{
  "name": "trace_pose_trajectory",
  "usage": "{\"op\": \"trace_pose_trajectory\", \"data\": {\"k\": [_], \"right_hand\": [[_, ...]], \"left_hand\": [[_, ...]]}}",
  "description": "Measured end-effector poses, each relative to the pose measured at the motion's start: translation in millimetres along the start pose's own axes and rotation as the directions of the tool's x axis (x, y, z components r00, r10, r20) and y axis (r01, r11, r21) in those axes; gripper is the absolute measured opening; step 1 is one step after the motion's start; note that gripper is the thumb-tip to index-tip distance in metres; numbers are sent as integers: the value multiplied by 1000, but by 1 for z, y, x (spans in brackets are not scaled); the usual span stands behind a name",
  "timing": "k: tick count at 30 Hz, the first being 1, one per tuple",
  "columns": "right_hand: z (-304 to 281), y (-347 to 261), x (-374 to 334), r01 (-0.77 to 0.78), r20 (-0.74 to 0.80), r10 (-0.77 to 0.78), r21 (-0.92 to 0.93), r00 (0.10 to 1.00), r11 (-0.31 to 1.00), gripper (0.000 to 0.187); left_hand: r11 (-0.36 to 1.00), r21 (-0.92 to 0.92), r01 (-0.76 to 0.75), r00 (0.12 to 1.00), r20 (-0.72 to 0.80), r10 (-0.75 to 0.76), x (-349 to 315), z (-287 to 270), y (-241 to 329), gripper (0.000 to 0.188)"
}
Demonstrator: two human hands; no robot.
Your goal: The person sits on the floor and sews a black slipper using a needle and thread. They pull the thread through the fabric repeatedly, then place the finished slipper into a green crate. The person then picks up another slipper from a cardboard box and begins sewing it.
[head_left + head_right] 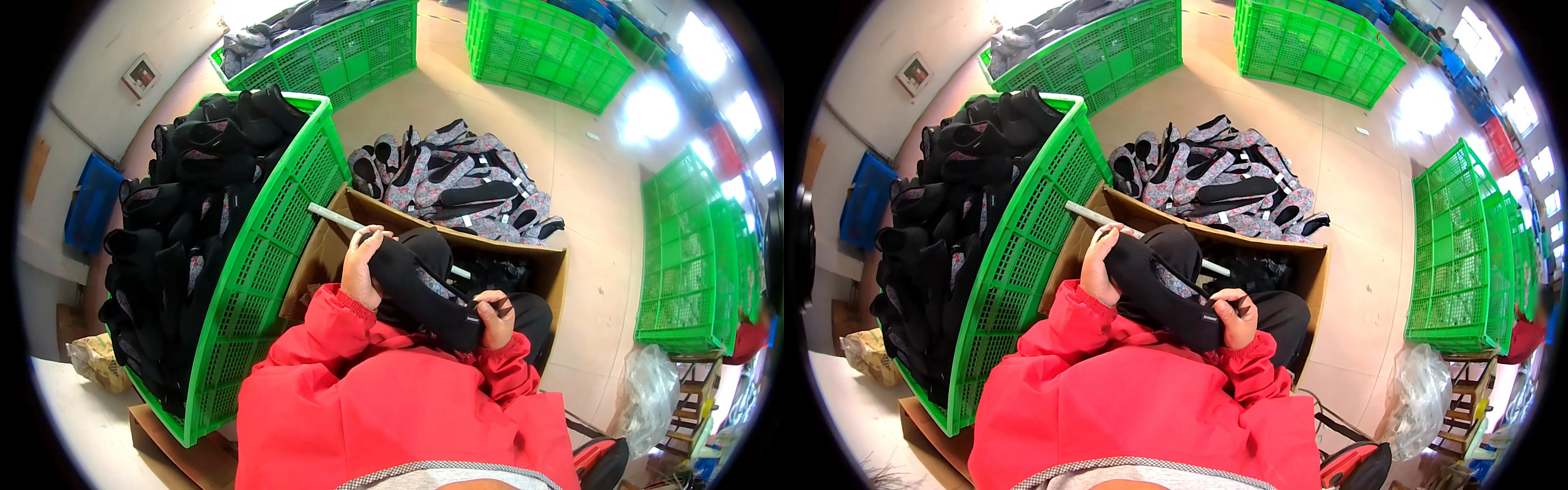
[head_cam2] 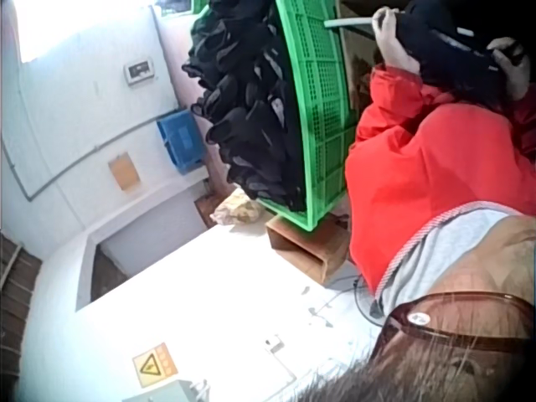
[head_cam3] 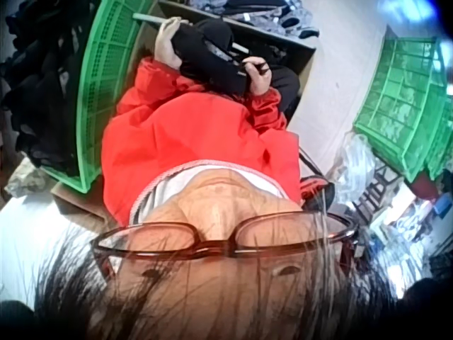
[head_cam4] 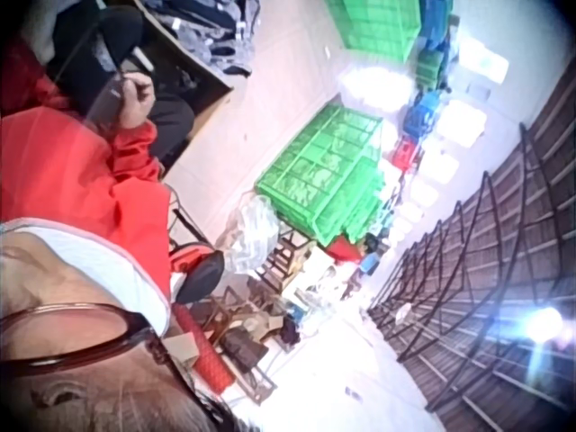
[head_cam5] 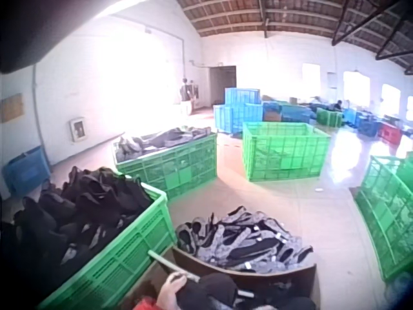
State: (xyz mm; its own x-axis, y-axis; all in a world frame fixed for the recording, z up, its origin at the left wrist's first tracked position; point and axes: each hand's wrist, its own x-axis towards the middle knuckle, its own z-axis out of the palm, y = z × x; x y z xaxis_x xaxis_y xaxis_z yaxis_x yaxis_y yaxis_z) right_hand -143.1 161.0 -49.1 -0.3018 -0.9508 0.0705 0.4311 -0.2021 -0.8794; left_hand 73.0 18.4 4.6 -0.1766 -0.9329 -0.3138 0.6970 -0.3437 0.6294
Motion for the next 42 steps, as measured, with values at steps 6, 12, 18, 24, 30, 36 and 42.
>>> {"op": "trace_pose_trajectory", "data": {"k": [6,12,18,24,30,36,42], "right_hand": [[7,-2,0,11,-230,-25,-59,973,998,16],[9,8,0,13,-329,-54,-123,943,992,16],[-2,6,5,-46,-223,31,-65,974,997,15],[-7,8,5,-53,-201,40,-59,979,997,13],[-5,6,6,-48,-194,42,-26,980,999,12],[-7,6,6,-75,-200,63,-51,978,996,12],[-5,5,6,-66,-206,54,-55,977,996,13]], "left_hand": [[990,84,-116,988,-93,124,-6,4,-8,8],[980,113,-161,975,-135,176,-6,11,-8,6],[986,109,-126,984,-113,138,-6,3,-11,7],[981,141,-133,985,-93,147,-8,4,-11,8],[983,139,-123,987,-87,136,-7,1,-14,8],[983,138,-123,986,-92,137,-6,-2,-16,8],[978,151,-146,982,-97,162,-8,-1,-15,9]]}}
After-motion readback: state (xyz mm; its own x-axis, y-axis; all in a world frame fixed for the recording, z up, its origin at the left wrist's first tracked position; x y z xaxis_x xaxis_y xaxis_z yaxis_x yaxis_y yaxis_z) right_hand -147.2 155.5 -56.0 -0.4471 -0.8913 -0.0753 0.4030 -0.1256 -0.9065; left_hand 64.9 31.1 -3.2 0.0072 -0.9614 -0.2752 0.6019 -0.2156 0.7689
